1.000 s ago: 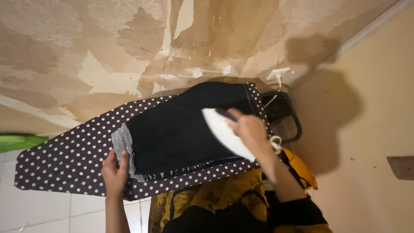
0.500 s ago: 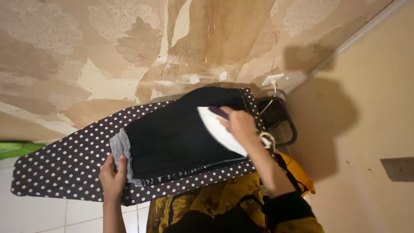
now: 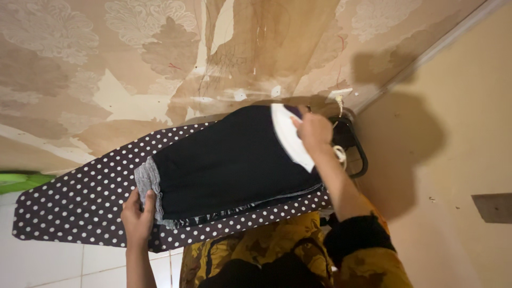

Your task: The person irons a pair of dark trousers on a polka-dot ironing board, then switches to a light blue t-shirt. They smooth and reposition each garment while using a white electric iron to remove wrinkles.

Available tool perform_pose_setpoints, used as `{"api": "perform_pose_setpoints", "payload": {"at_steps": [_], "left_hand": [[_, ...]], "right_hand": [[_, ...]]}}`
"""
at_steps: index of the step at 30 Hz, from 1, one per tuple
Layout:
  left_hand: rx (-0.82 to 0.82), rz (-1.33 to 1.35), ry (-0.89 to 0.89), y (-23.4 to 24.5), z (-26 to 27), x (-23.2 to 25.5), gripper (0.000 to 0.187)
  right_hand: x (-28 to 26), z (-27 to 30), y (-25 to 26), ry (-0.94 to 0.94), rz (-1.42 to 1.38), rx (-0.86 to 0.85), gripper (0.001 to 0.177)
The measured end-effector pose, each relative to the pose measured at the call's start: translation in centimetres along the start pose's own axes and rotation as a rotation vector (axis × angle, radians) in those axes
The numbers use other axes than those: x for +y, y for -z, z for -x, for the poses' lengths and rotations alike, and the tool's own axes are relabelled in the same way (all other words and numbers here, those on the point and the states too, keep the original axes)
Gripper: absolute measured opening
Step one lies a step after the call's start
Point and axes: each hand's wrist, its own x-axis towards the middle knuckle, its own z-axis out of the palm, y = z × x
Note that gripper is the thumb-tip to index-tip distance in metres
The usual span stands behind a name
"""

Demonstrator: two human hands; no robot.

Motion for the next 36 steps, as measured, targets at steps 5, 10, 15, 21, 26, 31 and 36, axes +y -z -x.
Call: {"api": "perform_pose_setpoints", "payload": {"at_steps": [5, 10, 15, 21, 26, 31, 36], "left_hand": [[0.024, 0.001, -0.076, 0.0, 0.0, 0.1, 0.039], [0.024, -0.072, 0.044, -0.1, -0.1, -0.1, 0.038], [0.019, -0.152, 0.001, -0.3, -0.3, -1.1, 0.037], [0.003, 0.013, -0.055, 0.2, 0.1, 0.1, 0.042], [-0.015, 0.082, 0.034, -0.1, 0.1, 0.4, 0.049], [-0.035, 0.056, -0.012, 0.2, 0.1, 1.5, 0.053], [-0.08, -0.128, 0.183, 1.8, 0.4, 4.2, 0.069]], "right_hand": [[8.9, -0.2, 1.0, -0.177, 0.094, 0.067, 0.056], [14.8, 2.1, 1.2, 0.043, -0.484, 0.257, 0.035], [16.8, 2.2, 0.1, -0.035, -0.388, 0.231, 0.036], [16.0, 2.1, -0.4, -0.115, -0.372, 0.162, 0.035], [16.9, 1.9, -1.2, -0.04, -0.441, 0.217, 0.037], [18.9, 0.8, -3.5, -0.038, -0.282, 0.229, 0.042], [17.7, 0.4, -3.0, -0.05, -0.06, 0.204, 0.056]]}}
